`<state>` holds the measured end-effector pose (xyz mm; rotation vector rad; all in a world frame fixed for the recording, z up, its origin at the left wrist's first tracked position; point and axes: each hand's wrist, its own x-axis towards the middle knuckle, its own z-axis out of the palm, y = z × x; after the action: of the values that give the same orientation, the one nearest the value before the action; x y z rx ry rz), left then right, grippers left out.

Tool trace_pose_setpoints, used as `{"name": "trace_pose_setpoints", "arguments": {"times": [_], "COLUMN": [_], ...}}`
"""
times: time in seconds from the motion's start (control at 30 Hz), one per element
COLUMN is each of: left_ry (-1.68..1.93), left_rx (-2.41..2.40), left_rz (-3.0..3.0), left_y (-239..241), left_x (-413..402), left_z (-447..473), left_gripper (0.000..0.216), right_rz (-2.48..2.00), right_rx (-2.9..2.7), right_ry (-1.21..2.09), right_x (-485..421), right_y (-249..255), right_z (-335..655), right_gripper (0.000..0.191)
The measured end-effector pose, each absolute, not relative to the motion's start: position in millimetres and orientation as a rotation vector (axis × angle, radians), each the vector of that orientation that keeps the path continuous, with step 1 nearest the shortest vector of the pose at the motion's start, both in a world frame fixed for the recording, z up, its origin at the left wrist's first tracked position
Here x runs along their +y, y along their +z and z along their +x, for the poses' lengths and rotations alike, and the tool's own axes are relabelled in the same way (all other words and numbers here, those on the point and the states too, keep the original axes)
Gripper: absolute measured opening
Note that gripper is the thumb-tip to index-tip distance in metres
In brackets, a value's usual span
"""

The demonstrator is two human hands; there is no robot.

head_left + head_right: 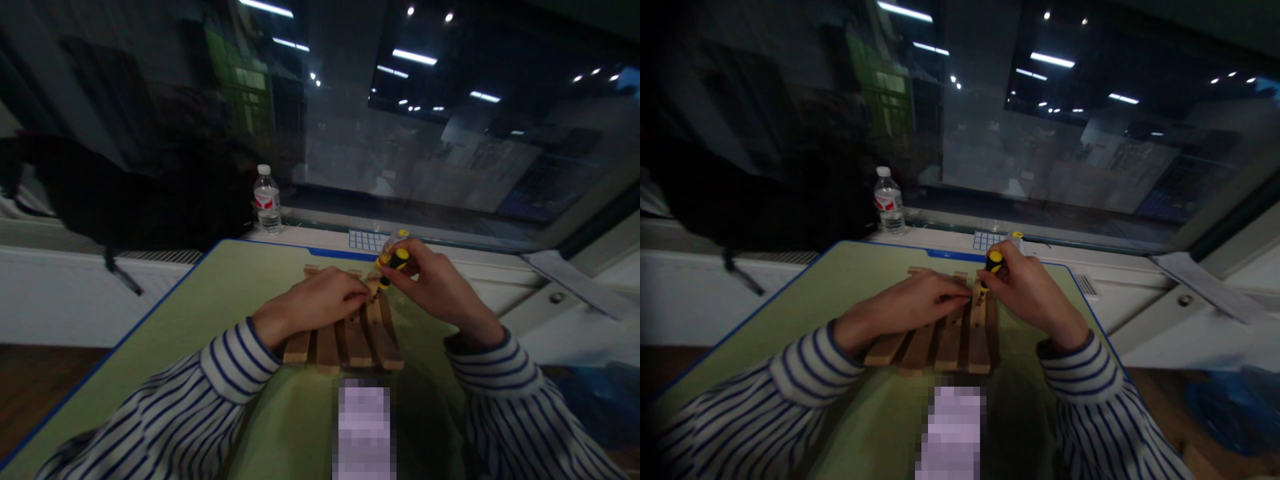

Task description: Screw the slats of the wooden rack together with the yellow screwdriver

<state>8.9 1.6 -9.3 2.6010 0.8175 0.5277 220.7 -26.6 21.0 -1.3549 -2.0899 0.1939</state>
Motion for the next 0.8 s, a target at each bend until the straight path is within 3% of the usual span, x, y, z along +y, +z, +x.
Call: {"name": "trace_pose_setpoints", "arguments": {"times": [0.27, 0.8], "left_ry": [0.826, 0.763], "left_rx": [0.997, 0.762], "left_rz": [2.288, 2.198], "left_y": [-9, -12], "left_x": [3, 23], "left_z": [21, 32], "left_gripper": [0.022, 0.02], "right_rz": [-1.346, -1.334], "right_rx": [-2.099, -2.104], "right_ry": [0.194, 0.197], "right_x": [-28, -26], "right_y": [23, 21], "right_z": [219, 219], "right_gripper": [0.025, 0.033]}}
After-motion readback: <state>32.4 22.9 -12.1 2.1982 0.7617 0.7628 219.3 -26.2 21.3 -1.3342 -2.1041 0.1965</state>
